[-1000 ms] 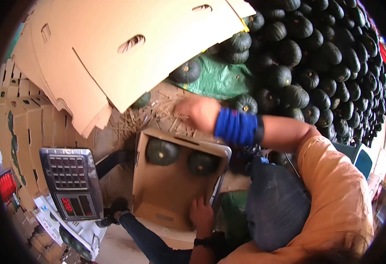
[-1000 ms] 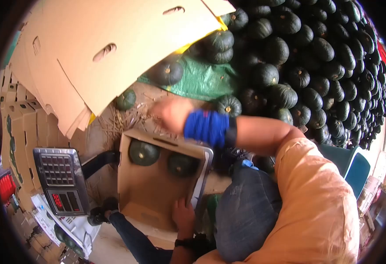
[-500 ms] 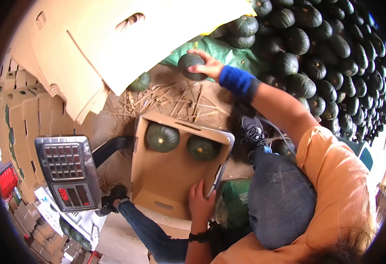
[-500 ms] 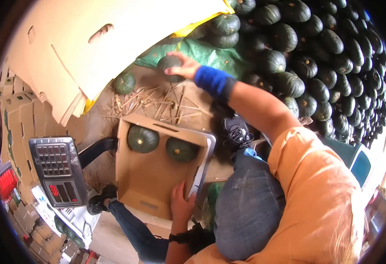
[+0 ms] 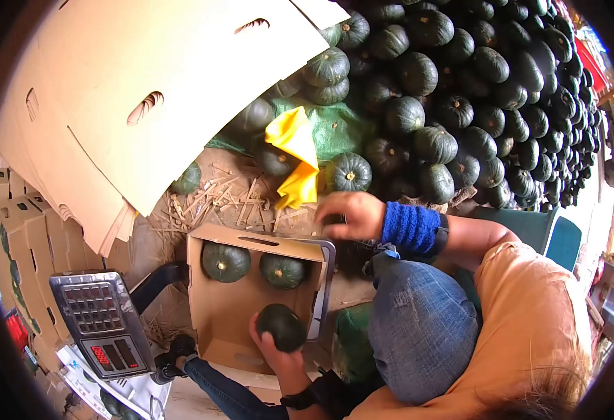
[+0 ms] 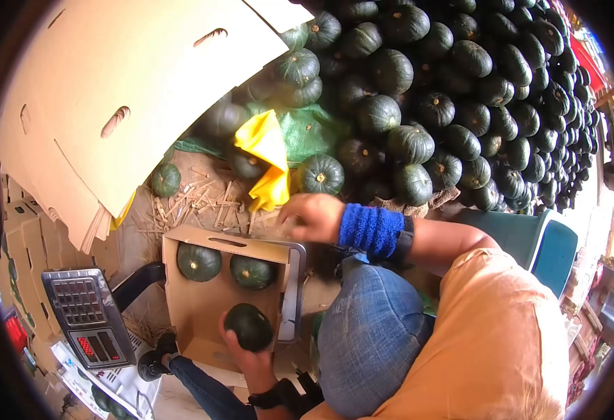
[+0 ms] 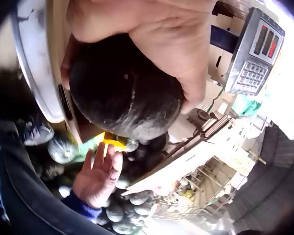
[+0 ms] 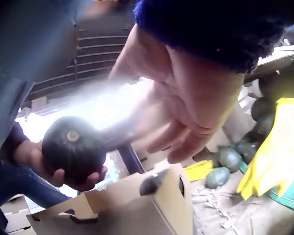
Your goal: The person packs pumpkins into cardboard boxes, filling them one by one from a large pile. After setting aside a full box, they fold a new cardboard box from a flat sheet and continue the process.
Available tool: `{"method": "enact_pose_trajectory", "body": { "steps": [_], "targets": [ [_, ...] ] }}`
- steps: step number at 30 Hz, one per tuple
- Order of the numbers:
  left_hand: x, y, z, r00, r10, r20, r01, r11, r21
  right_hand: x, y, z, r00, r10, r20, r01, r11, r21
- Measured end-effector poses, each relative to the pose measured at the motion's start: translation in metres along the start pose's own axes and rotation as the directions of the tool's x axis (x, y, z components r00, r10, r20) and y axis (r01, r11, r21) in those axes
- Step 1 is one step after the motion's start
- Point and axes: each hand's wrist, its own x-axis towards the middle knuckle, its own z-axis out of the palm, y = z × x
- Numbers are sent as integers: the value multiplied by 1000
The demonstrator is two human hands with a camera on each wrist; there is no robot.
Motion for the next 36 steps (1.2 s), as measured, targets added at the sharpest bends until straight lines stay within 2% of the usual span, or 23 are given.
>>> {"method": "enact_pose_trajectory", "body": {
  "steps": [1,2,3,4,8,11,14,15,16,17,19,21,22,23,24,25,26,27,29,31,32,35,36],
  "targets": [
    [6,-6,-3,998,27,-65,-20,994,107,-7,7,-2,986,123,-109,-132,988,-81],
    [12,-13,-3,979,201,-13,-176,885,431,-14,20,1,968,176,-181,-202,969,-141],
    [20,-20,-2,933,347,94,-311,650,693,-20,29,2,960,190,-206,-220,966,-136],
    [25,-23,-1,864,443,239,-401,321,858,-25,33,3,957,170,-235,-211,964,-160],
    [32,-26,5,852,372,368,-462,205,863,-18,32,8,928,115,-353,-203,954,-222],
    [32,-28,1,870,414,270,-400,270,876,20,33,5,913,-33,-406,-82,961,-263],
    [24,-29,7,931,349,109,-266,440,858,80,33,4,916,-117,-383,-35,929,-368],
    [24,-27,8,928,334,165,-297,397,869,101,40,6,925,-129,-358,-39,904,-426],
    [24,-23,8,924,314,220,-328,353,876,121,39,6,944,-24,-328,-151,854,-499],
    [23,-20,8,917,291,274,-361,308,880,141,49,11,944,-20,-330,-218,713,-666],
    [23,-9,4,926,213,312,-370,344,863,169,62,13,951,156,-265,-306,579,-756],
    [28,-3,1,921,172,349,-389,375,842,187,51,-1,903,406,-137,-382,618,-687],
    [30,-1,-1,916,163,366,-401,385,831,191,47,-5,851,522,-58,-428,626,-652],
    [31,1,-4,909,155,386,-415,394,820,188,54,-12,879,468,-93,-444,732,-517],
    [32,1,-4,902,172,396,-432,366,824,185,88,-13,903,429,12,-429,903,25],
    [32,-2,-1,893,196,405,-449,342,825,182,114,-17,940,333,79,-319,767,558],
    [32,-5,0,886,213,413,-463,320,827,157,81,-24,966,254,51,-172,484,858],
    [32,-6,1,878,245,410,-472,305,828,144,75,-26,987,138,88,-117,219,969],
    [32,-9,4,859,302,414,-494,274,825,116,49,-29,973,57,225,-208,-217,954],
    [32,-4,14,844,345,410,-509,274,816,107,37,-21,984,-104,147,-174,-330,928],
    [30,1,19,838,367,404,-512,269,816,105,32,-16,986,-97,133,-161,-393,905],
    [20,25,44,893,337,298,-449,625,638,99,19,4,982,36,186,-159,-382,910],
    [16,31,52,866,404,293,-499,661,560,97,-1,8,980,35,197,-180,-278,944]
  ]
}}
